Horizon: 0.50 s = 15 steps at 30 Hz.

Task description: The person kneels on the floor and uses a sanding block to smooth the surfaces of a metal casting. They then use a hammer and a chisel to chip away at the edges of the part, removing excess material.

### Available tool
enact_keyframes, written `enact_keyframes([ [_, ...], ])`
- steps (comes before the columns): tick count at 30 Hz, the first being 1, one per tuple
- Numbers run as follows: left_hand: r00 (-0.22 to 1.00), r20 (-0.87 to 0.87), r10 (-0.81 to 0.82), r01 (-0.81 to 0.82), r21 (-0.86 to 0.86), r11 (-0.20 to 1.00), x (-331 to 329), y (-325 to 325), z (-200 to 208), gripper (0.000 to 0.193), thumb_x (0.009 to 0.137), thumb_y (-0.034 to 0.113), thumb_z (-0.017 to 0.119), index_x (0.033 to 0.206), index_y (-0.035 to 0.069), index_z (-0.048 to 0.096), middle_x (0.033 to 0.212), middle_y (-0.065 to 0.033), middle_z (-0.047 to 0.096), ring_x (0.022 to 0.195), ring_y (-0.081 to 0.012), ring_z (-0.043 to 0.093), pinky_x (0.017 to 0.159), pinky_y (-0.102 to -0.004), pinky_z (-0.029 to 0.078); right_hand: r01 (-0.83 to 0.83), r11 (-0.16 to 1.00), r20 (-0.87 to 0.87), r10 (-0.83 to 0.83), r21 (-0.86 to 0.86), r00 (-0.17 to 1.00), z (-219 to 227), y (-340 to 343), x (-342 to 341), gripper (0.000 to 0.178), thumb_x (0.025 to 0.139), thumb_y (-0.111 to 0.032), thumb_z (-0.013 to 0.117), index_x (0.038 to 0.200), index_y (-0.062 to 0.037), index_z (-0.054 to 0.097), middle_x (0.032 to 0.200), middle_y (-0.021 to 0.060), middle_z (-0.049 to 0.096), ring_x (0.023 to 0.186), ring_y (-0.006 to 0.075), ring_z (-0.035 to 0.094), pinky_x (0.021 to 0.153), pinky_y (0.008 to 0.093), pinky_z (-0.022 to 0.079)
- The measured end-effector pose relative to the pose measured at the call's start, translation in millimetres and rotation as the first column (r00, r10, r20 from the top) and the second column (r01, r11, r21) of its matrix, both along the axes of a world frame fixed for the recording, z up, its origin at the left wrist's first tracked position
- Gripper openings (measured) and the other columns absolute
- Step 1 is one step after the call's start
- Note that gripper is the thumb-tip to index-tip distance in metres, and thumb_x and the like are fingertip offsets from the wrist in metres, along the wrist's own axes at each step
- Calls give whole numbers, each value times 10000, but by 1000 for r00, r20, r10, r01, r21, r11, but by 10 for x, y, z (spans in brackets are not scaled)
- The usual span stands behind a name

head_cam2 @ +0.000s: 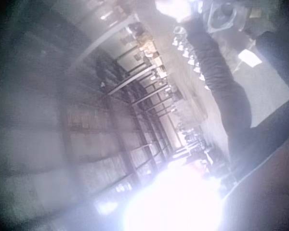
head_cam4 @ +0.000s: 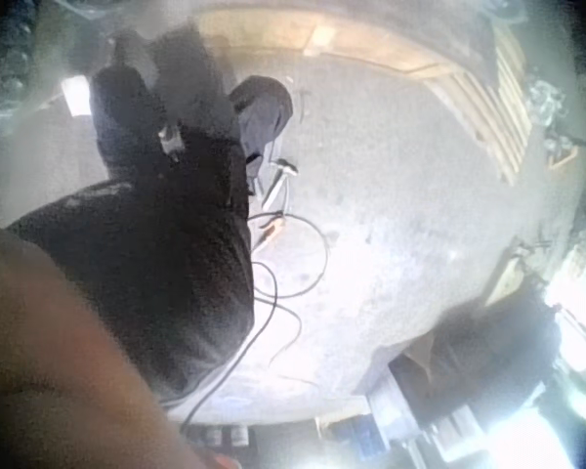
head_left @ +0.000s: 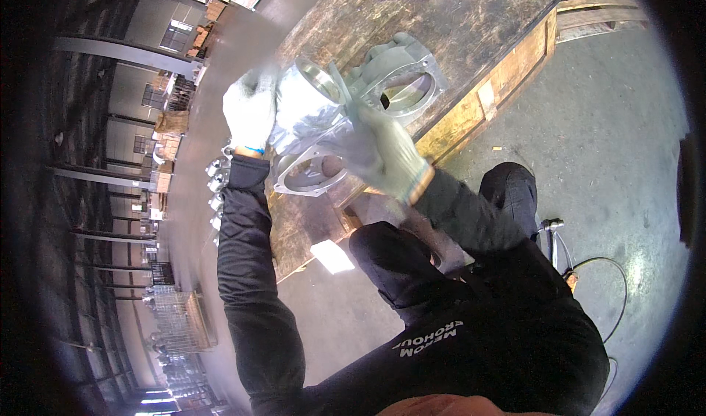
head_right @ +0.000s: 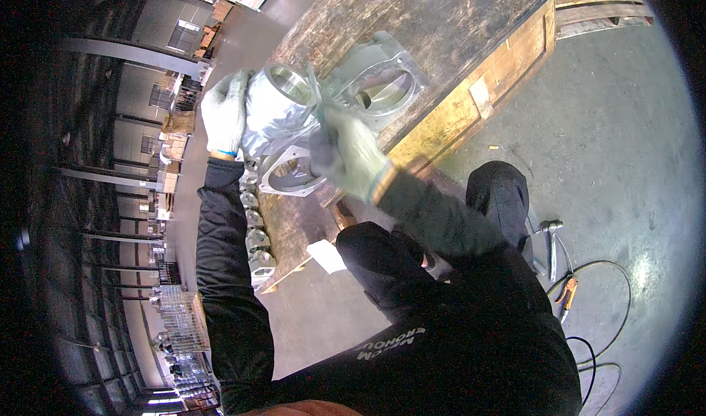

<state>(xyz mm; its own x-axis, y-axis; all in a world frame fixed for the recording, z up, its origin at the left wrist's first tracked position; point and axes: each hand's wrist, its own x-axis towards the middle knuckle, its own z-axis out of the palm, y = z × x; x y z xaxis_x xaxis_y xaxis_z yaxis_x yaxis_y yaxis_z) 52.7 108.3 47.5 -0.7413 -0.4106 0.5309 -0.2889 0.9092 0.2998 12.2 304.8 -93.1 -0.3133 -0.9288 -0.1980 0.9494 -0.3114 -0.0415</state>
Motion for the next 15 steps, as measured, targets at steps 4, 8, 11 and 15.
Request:
enact_keyframes([
  [4, 994, -88, -58, 55, -31, 998, 3, 7, -16, 295, 924, 274, 661, 977, -6, 738, 758, -193, 700, 668, -234, 685, 645, -359, 509, -47, 802, -25, 40, -596, 999, -358, 112, 202, 330, 998, -290, 509, 1303, -184, 573, 807, 51, 614, 620, 131, 561, 581, 305, 501],
  [8, 994, -75, -78, 72, -81, 994, 0, 23, 2, 285, 922, 281, 663, 977, 14, 746, 764, -191, 701, 667, -233, 685, 643, -358, 509, 238, 945, -608, -326, -223, 724, -305, 96, 251, 376, 1007, -288, 479, 1374, -219, 511, 776, 21, 595, 578, 93, 530, 450, 244, 410],
  [11, 993, -95, -69, 67, -33, 997, -7, 13, -18, 284, 920, 293, 669, 976, 25, 747, 792, -201, 705, 697, -280, 703, 657, -374, 518, 0, 984, -92, -16, -178, 996, -203, 90, 241, 348, 1004, -311, 478, 1333, -204, 521, 751, 1, 567, 585, 93, 526, 438, 236, 401],
  [15, 993, -88, -79, 61, -192, 980, -4, -22, -49, 298, 917, 312, 687, 964, 24, 747, 814, -212, 704, 756, -363, 706, 681, -399, 528, -43, 998, -110, 37, -50, 993, -146, 175, 317, 324, 1005, -325, 474, 1280, -169, 546, 757, -4, 565, 597, 100, 535, 464, 235, 436],
])
